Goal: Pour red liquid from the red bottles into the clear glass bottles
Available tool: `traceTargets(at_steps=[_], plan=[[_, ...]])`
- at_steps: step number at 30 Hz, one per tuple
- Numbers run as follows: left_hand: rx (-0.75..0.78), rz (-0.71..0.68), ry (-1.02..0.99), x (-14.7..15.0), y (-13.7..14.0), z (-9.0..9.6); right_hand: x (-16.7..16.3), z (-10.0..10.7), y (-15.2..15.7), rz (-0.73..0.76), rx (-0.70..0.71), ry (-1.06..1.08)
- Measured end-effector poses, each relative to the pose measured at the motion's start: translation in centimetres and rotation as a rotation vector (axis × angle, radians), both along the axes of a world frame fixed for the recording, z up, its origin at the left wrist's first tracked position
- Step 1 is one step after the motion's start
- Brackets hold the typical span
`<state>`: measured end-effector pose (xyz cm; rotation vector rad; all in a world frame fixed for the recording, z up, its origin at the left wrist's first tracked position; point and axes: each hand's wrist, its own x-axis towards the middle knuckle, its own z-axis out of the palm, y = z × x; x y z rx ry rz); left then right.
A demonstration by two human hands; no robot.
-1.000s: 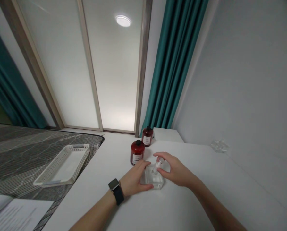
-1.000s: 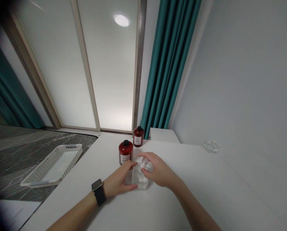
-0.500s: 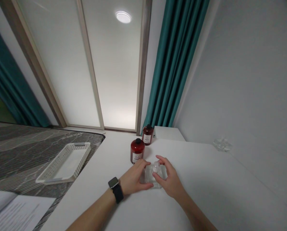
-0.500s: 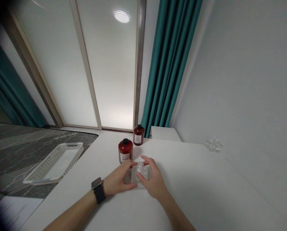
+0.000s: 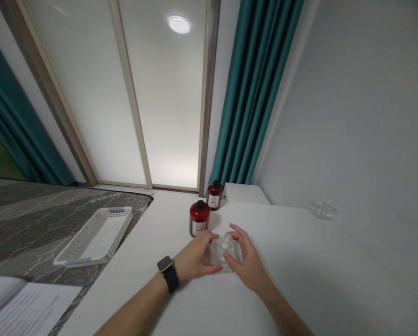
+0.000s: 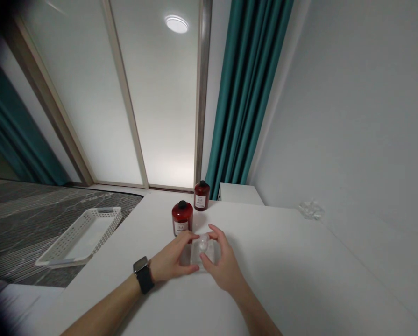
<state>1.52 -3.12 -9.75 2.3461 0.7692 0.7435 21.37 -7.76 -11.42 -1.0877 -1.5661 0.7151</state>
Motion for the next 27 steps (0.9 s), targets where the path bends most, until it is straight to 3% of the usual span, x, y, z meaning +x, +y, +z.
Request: traceTargets(at_steps=[13, 27], plan=[[-0.013, 0.0, -0.004, 0.12, 0.15, -0.15, -0.08, -0.23, 0.39, 0.08, -0.004, 0.105], [-0.063, 0.005, -0.011, -0.02, 0.29, -0.26, -0.48, -0.66, 0.4, 0.142, -0.114, 0.245]])
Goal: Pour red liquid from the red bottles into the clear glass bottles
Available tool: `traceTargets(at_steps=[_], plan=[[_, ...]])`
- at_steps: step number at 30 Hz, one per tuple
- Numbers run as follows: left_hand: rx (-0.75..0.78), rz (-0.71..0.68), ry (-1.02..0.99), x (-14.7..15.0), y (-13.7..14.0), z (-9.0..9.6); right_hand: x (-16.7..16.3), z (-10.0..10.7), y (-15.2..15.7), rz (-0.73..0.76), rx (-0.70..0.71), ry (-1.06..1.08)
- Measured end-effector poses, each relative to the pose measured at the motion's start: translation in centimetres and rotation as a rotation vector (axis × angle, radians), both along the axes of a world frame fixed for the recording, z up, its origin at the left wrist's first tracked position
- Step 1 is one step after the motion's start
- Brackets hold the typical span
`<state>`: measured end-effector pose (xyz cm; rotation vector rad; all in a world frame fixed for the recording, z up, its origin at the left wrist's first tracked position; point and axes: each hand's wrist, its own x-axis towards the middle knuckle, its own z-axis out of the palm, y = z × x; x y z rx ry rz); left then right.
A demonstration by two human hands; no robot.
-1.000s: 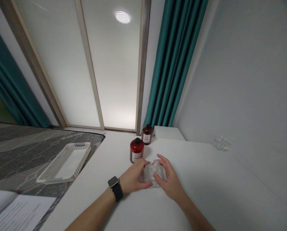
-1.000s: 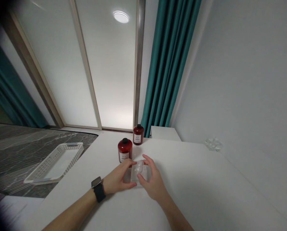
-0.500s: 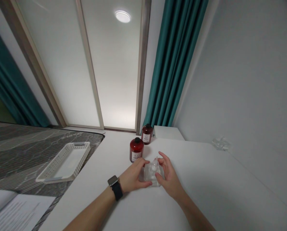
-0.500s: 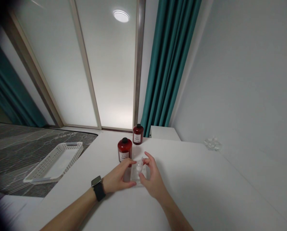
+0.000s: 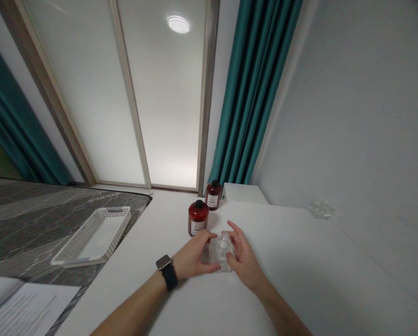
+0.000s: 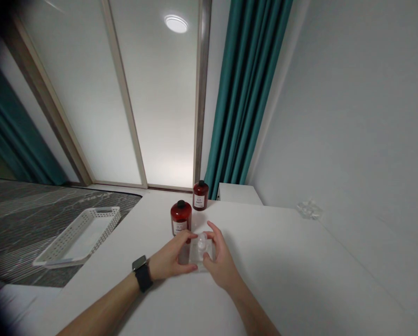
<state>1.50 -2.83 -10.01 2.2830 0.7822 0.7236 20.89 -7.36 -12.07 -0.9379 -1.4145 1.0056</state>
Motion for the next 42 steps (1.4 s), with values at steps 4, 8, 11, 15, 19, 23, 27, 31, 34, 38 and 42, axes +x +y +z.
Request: traceTargets(at_steps=[4, 8, 11, 15, 19, 23, 27, 31, 34, 38, 42], plan=[[-0.007, 0.001, -0.001, 0.02, 0.03, -0.01, 0.13, 0.12, -0.03, 0.003, 0.01, 0.0], [-0.013, -0.001, -0.011, -0.01, 0.09, -0.06, 0.24, 0.1, 0.02, 0.003, 0.01, 0.004], [-0.016, 0.001, -0.014, -0.05, 0.08, -0.07, 0.31, 0.06, 0.13, -0.003, 0.019, 0.027], [-0.008, 0.006, -0.018, -0.07, 0.11, -0.19, 0.32, 0.2, 0.12, 0.06, -0.016, 0.053], [-0.014, 0.004, -0.03, -0.06, 0.17, -0.32, 0.27, 0.55, -0.01, 0.055, -0.029, 0.103], [-0.025, 0.008, -0.019, -0.05, 0.12, -0.18, 0.26, 0.74, -0.06, 0.055, -0.066, 0.134], [-0.02, 0.017, -0.014, -0.02, 0.03, -0.01, 0.16, 0.54, -0.03, 0.049, -0.089, 0.131], [-0.018, 0.014, -0.024, 0.0, 0.0, 0.06, 0.09, 0.3, -0.05, 0.026, -0.112, 0.119], [-0.026, 0.01, -0.034, -0.02, 0.03, 0.06, 0.11, 0.25, -0.09, 0.038, -0.12, 0.114], [-0.029, 0.01, -0.028, -0.06, 0.1, -0.03, 0.02, 0.06, 0.04, 0.021, -0.08, 0.084], [-0.036, 0.011, -0.017, -0.12, 0.12, -0.01, -0.04, 0.04, 0.04, -0.02, -0.053, 0.065]])
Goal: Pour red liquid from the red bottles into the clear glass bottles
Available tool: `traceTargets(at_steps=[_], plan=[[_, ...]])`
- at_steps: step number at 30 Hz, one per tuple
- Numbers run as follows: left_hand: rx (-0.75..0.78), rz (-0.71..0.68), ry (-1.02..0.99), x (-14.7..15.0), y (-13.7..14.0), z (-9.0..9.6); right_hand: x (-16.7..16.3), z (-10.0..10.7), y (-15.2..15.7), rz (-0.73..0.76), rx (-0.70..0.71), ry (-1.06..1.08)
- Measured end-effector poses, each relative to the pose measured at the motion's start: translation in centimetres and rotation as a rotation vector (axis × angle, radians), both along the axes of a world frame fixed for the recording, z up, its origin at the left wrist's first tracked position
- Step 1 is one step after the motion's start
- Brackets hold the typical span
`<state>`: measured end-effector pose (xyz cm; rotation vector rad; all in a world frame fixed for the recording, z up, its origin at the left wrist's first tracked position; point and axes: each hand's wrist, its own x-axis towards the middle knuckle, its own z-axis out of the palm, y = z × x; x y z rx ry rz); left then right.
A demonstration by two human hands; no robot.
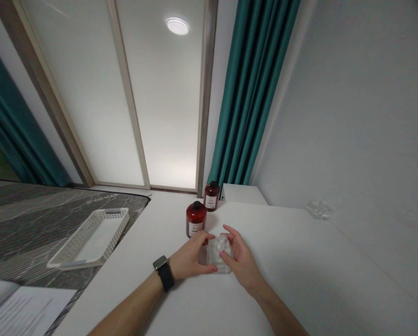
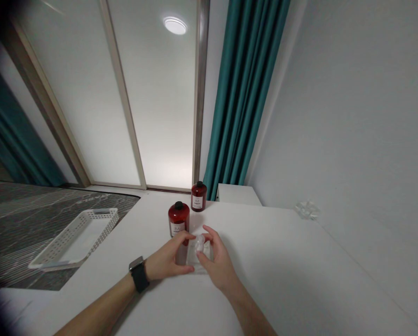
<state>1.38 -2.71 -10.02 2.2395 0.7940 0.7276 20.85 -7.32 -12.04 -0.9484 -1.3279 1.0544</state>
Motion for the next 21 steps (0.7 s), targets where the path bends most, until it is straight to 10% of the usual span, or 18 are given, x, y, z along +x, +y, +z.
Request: traceTargets(at_steps=[21], plan=[[-0.068, -0.02, -0.037, -0.23, 0.06, -0.1, 0.28, 0.02, -0.09, -0.019, 0.016, -0.128]])
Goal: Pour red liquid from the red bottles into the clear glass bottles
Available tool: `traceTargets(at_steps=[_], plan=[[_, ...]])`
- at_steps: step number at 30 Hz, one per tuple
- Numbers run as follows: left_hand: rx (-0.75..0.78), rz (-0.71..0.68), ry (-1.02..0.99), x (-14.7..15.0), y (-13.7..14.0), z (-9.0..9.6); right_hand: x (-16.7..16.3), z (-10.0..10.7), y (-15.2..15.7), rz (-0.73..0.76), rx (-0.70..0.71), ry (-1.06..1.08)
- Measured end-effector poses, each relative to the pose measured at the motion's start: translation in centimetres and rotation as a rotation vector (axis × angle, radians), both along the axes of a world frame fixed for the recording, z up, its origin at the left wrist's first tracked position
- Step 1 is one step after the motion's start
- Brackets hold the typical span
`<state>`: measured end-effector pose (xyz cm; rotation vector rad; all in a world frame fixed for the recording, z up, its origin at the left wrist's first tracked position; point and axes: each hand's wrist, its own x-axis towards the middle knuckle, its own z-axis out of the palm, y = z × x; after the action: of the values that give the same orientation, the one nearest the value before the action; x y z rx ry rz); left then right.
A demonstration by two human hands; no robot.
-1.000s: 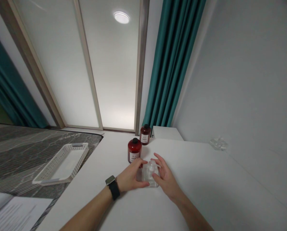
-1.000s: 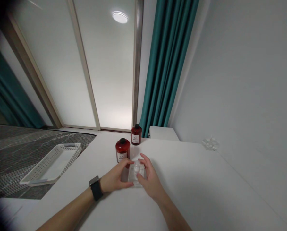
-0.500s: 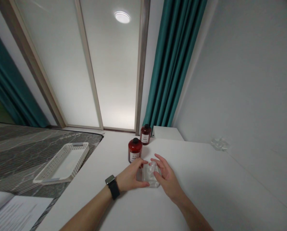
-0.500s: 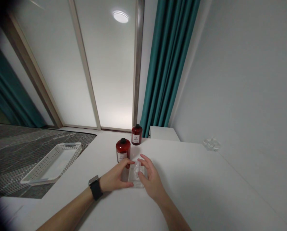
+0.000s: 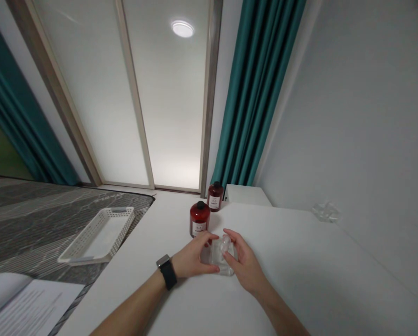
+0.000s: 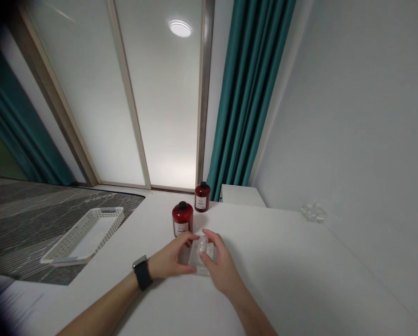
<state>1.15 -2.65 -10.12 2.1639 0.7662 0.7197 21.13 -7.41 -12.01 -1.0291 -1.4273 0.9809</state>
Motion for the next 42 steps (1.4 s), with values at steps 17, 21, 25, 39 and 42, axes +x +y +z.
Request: traceTargets(at_steps=[17, 21, 25, 39, 42], plan=[[-0.056, 0.019, 0.008, 0.1, 0.0, 0.2, 0.1, 0.1, -0.2, 0.05, -0.012, 0.037], [-0.078, 0.001, 0.004, 0.0, 0.0, 0.4, 0.3, 0.5, -0.2, 0.119, -0.032, 0.061], [-0.067, 0.02, -0.011, 0.2, -0.1, 0.1, 0.1, -0.1, -0.1, 0.062, -0.014, 0.029], [-0.11, -0.01, -0.038, 0.0, 0.0, 0.2, 0.4, -0.7, 0.3, 0.065, -0.016, 0.009], [-0.108, -0.014, -0.033, 0.0, 0.2, 0.2, 0.3, -0.8, 0.3, 0.052, -0.025, 0.018]])
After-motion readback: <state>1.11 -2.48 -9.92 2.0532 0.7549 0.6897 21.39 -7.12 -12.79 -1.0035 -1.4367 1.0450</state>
